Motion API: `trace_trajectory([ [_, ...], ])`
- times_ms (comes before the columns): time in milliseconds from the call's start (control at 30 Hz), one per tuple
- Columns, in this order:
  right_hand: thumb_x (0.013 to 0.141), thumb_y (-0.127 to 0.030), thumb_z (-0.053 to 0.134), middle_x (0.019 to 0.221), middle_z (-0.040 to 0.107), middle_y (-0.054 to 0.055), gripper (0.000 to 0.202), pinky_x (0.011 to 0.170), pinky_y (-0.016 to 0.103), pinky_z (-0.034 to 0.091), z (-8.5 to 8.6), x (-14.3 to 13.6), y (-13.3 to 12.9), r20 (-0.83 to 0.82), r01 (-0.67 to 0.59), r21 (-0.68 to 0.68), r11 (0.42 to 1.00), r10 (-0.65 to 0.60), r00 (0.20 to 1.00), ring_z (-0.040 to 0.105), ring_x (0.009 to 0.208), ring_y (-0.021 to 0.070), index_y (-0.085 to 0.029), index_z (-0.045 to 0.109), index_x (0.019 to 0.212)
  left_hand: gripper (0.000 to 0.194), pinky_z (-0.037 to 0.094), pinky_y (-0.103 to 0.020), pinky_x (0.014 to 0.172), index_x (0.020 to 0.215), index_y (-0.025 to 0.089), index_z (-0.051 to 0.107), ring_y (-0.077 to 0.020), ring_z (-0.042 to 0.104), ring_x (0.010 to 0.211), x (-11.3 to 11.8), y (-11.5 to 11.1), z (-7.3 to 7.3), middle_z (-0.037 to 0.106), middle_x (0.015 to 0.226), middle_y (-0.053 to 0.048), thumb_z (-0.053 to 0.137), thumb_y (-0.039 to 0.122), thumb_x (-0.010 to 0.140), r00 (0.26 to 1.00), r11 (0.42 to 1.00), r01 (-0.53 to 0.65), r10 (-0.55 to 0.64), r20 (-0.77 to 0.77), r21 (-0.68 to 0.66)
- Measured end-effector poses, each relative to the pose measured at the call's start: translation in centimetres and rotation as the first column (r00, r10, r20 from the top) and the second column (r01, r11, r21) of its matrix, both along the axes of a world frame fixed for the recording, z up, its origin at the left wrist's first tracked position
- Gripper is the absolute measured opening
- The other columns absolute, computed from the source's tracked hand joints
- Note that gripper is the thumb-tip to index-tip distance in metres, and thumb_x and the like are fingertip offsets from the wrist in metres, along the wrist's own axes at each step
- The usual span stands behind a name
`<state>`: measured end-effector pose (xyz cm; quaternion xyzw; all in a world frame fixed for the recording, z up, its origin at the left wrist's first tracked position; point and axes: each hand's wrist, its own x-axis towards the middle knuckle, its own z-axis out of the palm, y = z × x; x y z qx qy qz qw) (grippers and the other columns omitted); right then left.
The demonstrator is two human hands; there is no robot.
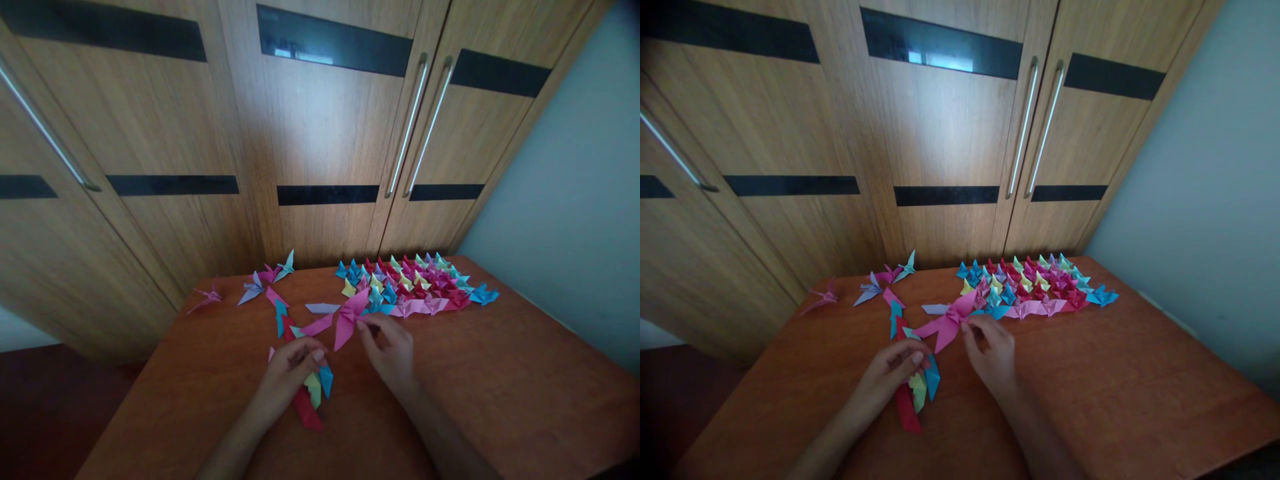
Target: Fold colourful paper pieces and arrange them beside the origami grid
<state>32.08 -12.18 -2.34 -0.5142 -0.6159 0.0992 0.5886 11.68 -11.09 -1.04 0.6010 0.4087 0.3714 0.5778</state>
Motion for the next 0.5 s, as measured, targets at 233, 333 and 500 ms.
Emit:
trace_trajectory([
  [233, 0.079, -0.048, 0.059, 0.072, 0.066, 0.006, 0.033, 0.060, 0.027, 0.047, 0.0, 13.3, -1.9, 0.060, 0.538, 0.073, 0.840, -0.542, 0.838, 0.058, 0.060, 0.0158, -0.016, 0.066, 0.084, 0.029, 0.041, -0.022, 0.056, 0.080, 0.016, 0.069, -0.0159, 0.056, 0.063, 0.1, 0.0, -0.1, 0.067, 0.072, -0.005, 0.061, 0.044, 0.080, 0.999, 0.999, -0.045, 0.045, 0.006, -0.021],
  [333, 0.078, -0.058, 0.053, 0.070, 0.066, 0.009, 0.049, 0.058, 0.028, 0.046, -1.2, 21.0, -2.9, 0.116, 0.750, 0.008, 0.662, -0.745, 0.657, 0.059, 0.060, 0.0184, -0.012, 0.067, 0.088, 0.030, 0.041, -0.022, 0.057, 0.080, 0.016, 0.069, -0.0161, 0.056, 0.064, 0.1, 0.1, -0.1, 0.067, 0.072, -0.005, 0.062, 0.045, 0.078, 0.998, 0.997, -0.069, 0.070, 0.012, -0.030],
  [500, 0.076, -0.055, 0.052, 0.076, 0.069, 0.011, 0.044, 0.066, 0.034, 0.047, -4.3, 29.6, -4.6, 0.359, 0.834, -0.153, 0.531, -0.756, 0.547, 0.065, 0.072, 0.0256, -0.016, 0.068, 0.090, 0.035, 0.041, -0.022, 0.054, 0.081, 0.017, 0.069, -0.0164, 0.056, 0.064, 0.0, 0.5, -0.5, 0.068, 0.071, -0.004, 0.062, 0.051, 0.076, 0.995, 0.995, -0.096, 0.096, -0.014, -0.034],
])
